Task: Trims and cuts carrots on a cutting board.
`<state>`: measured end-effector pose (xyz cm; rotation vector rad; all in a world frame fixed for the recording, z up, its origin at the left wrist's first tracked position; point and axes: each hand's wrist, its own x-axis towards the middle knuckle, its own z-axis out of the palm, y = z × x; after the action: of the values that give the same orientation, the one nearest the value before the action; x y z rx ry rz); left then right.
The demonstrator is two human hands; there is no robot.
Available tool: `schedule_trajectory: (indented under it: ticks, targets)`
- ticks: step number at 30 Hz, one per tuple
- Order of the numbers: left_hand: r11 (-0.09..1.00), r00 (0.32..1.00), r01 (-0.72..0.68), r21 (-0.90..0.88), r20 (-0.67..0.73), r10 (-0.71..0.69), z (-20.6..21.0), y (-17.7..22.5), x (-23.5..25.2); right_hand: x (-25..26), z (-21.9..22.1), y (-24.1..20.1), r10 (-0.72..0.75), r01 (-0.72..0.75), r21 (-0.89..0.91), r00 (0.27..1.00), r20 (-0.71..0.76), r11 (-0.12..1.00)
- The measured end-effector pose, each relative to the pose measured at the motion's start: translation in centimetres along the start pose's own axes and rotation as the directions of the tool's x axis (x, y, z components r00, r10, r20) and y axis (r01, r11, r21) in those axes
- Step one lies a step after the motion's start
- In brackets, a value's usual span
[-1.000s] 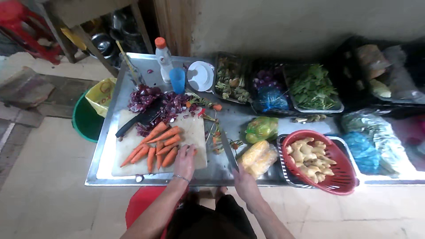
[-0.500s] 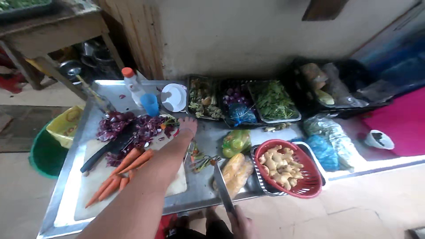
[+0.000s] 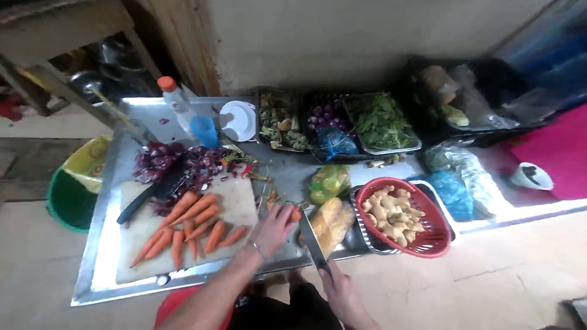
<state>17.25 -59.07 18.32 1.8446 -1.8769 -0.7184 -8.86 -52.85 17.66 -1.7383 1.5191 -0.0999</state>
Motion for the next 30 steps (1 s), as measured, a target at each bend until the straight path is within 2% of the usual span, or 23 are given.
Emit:
schedule_trajectory:
  ticks: [3,5,7,10,13,15,19,30]
  targets:
    - [0.986,0.986,0.163,0.035,0.007,-0.164,3.9,-3.9,-5.2,0.8,0.8,-1.2,-0.034,0.036,-0.048,0.999,0.035,0.998]
    - [0.960,0.962,0.272,0.064,-0.062,-0.268,4.0,-6.0,-6.9,1.2,1.4,-2.1,-0.059,0.066,-0.080,0.995,0.079,0.995]
    - [0.941,0.943,0.321,0.108,-0.126,-0.307,2.8,-7.7,-7.7,1.4,1.9,-3.7,-0.052,0.071,-0.125,0.988,0.147,0.990]
    - [0.931,0.944,0.317,0.182,-0.159,-0.290,1.6,-9.3,-7.9,1.6,2.9,-6.7,-0.012,0.067,-0.224,0.971,0.238,0.972]
    - [0.933,0.940,0.306,0.190,-0.212,-0.266,2.1,-9.5,-7.7,2.2,4.0,-9.3,0.045,0.065,-0.359,0.956,0.289,0.931]
    - [0.937,0.924,0.327,0.124,-0.250,-0.290,2.4,-9.4,-7.6,2.5,4.5,-10.1,0.043,0.084,-0.425,0.959,0.280,0.901]
    - [0.907,0.889,0.420,-0.030,-0.186,-0.418,2.0,-8.9,-7.5,2.9,4.5,-10.9,0.021,0.111,-0.497,0.967,0.253,0.861]
    - [0.947,0.906,0.313,-0.078,-0.276,-0.322,2.4,-9.6,-7.7,3.5,3.5,-12.8,0.065,0.122,-0.636,0.963,0.263,0.762]
